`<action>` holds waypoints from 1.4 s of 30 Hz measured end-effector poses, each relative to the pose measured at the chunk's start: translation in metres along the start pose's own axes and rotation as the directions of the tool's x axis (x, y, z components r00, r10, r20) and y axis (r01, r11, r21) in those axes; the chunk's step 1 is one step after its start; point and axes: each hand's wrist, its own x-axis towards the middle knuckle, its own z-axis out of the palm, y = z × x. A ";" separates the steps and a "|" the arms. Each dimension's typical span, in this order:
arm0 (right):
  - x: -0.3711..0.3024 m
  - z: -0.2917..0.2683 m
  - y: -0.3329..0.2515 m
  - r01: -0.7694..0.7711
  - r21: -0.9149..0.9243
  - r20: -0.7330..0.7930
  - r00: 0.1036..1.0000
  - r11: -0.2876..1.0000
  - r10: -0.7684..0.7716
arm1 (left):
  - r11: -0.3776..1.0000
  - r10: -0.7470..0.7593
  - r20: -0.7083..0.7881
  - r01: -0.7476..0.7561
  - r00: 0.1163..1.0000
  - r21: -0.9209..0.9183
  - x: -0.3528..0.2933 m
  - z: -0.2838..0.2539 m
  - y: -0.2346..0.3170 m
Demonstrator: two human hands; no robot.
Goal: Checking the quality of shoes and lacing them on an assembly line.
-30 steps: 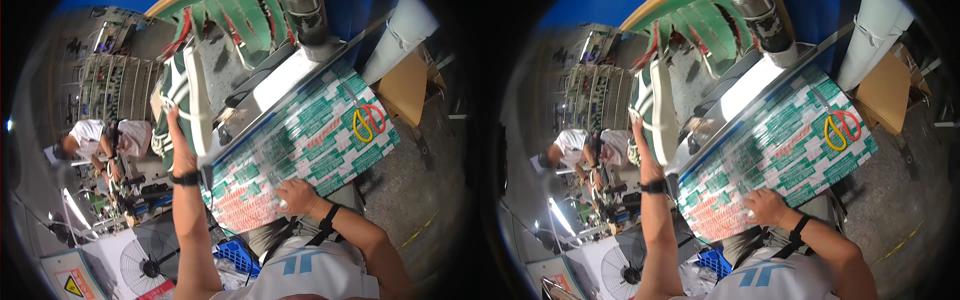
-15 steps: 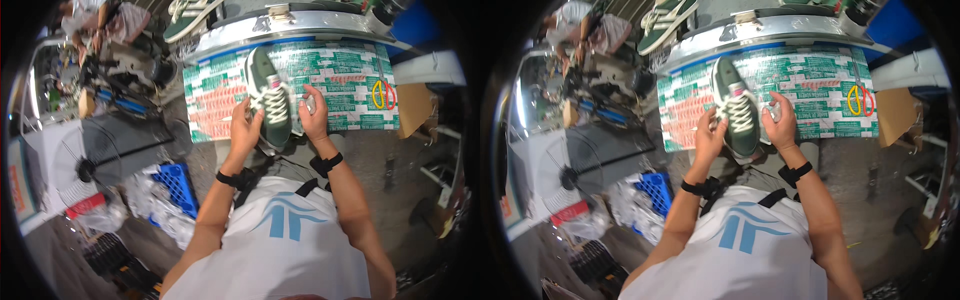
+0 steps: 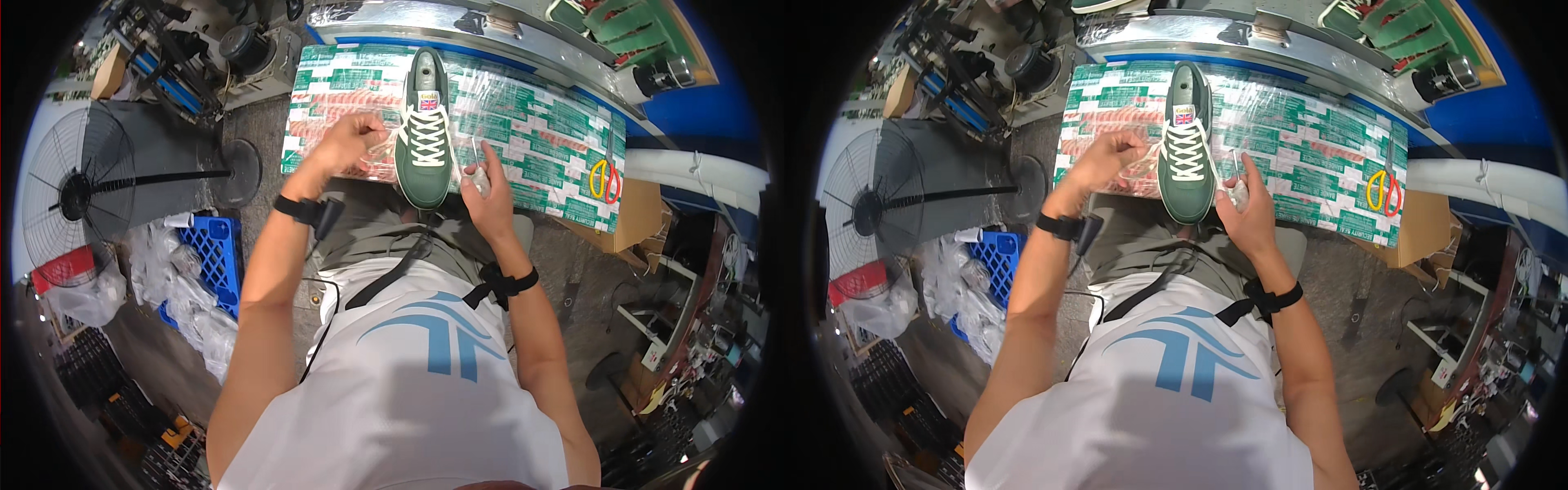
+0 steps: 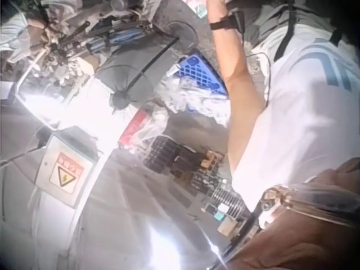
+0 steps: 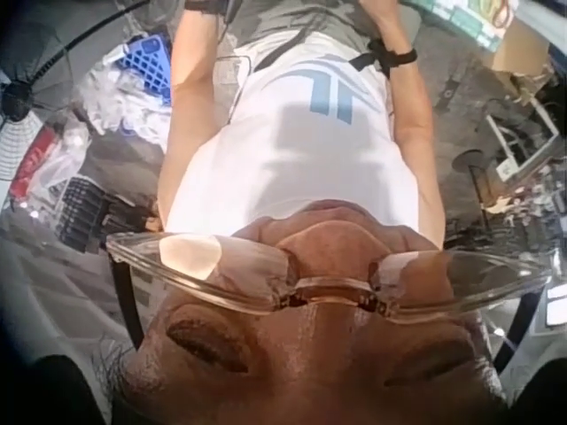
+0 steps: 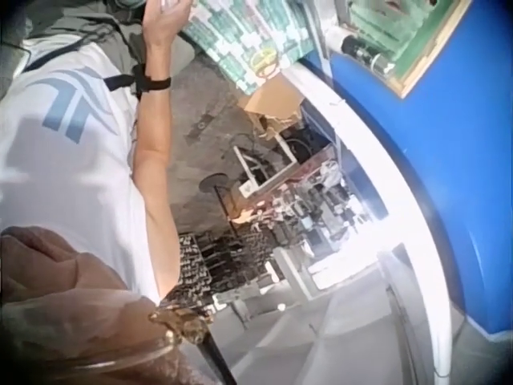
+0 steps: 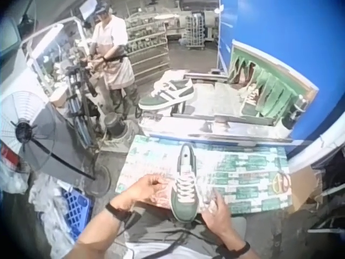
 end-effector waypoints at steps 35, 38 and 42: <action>-0.010 0.026 -0.090 0.322 -0.251 0.475 0.862 0.913 -0.174 | 0.800 0.366 0.073 -0.353 0.928 0.486 0.116 0.006 0.086; 0.013 0.024 -0.087 0.393 -0.315 0.395 0.882 0.864 -0.257 | 0.747 0.343 0.077 -0.322 0.936 0.582 0.113 0.015 0.091; 0.047 0.024 -0.076 0.431 -0.498 0.258 0.902 0.752 -0.346 | 0.841 0.174 -0.025 -0.135 0.984 0.523 0.120 0.035 0.086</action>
